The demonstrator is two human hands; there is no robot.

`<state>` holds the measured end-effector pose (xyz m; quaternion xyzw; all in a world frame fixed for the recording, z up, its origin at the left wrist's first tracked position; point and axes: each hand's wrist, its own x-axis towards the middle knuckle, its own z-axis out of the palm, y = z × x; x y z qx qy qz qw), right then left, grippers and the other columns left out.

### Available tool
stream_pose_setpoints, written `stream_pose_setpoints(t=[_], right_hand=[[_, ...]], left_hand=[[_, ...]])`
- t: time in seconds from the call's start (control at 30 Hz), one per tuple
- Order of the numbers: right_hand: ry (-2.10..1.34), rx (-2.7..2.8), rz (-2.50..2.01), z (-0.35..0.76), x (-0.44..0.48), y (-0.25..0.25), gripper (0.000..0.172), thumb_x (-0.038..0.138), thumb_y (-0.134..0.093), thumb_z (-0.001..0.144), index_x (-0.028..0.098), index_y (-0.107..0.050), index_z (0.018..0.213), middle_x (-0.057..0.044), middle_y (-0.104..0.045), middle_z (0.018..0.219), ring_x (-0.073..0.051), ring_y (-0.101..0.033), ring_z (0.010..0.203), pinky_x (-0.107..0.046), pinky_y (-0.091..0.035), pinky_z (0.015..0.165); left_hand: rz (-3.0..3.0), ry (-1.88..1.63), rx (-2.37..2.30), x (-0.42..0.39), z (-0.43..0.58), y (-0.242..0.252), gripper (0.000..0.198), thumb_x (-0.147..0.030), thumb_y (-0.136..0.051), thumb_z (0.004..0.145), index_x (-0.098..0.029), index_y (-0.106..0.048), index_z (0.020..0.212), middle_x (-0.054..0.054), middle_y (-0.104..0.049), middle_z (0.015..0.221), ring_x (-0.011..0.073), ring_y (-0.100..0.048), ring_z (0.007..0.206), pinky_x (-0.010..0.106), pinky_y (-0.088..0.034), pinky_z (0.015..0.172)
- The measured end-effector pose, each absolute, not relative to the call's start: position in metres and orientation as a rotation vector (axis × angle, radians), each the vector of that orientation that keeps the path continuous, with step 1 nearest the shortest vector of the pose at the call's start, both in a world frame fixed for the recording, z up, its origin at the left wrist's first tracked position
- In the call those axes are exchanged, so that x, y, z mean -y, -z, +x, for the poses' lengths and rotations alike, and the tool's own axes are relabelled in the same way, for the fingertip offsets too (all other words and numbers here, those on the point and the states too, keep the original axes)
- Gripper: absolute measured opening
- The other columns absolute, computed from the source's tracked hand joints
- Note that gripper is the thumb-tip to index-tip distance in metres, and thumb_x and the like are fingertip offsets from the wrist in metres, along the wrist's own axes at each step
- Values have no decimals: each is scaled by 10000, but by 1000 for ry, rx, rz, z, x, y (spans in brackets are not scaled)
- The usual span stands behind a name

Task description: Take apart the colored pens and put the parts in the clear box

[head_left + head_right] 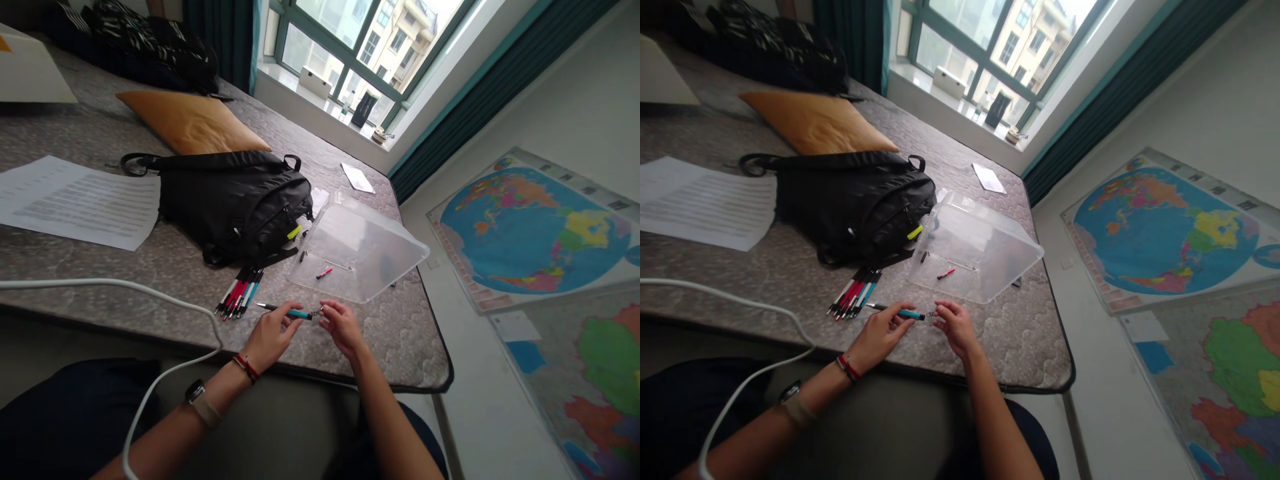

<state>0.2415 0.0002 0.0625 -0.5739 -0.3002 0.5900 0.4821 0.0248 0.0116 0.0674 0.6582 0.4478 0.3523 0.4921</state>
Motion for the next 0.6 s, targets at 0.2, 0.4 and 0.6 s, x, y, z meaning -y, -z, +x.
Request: stream_pose_setpoints(t=[0.2,0.4,0.6], right_hand=[[-1454,568,-1271,218,24,-41,320,356,-835,681,201,-729,940,-28,-684,854,-148,-660,808,-261,-557,717],[-1447,737,-1302,221,22,-39,318,369,-822,686,175,-747,926,-45,-720,843,-165,-677,780,-292,-557,723],[-1352,887,-1338,217,27,-45,276,376,-791,710,194,-756,916,-41,-731,801,-179,-678,755,-305,-547,694]], left_hand=[[1587,-823,-1083,-10,22,-63,274,-357,-578,867,-227,-653,1096,1,-712,769,148,-658,675,234,-502,625],[1617,-799,-1136,-10,20,-57,320,-436,-577,873,-217,-655,1091,4,-705,768,147,-645,665,242,-492,610],[1600,-798,-1108,-12,21,-58,354,-467,-600,865,-217,-633,1112,33,-724,924,159,-665,753,273,-531,702]])
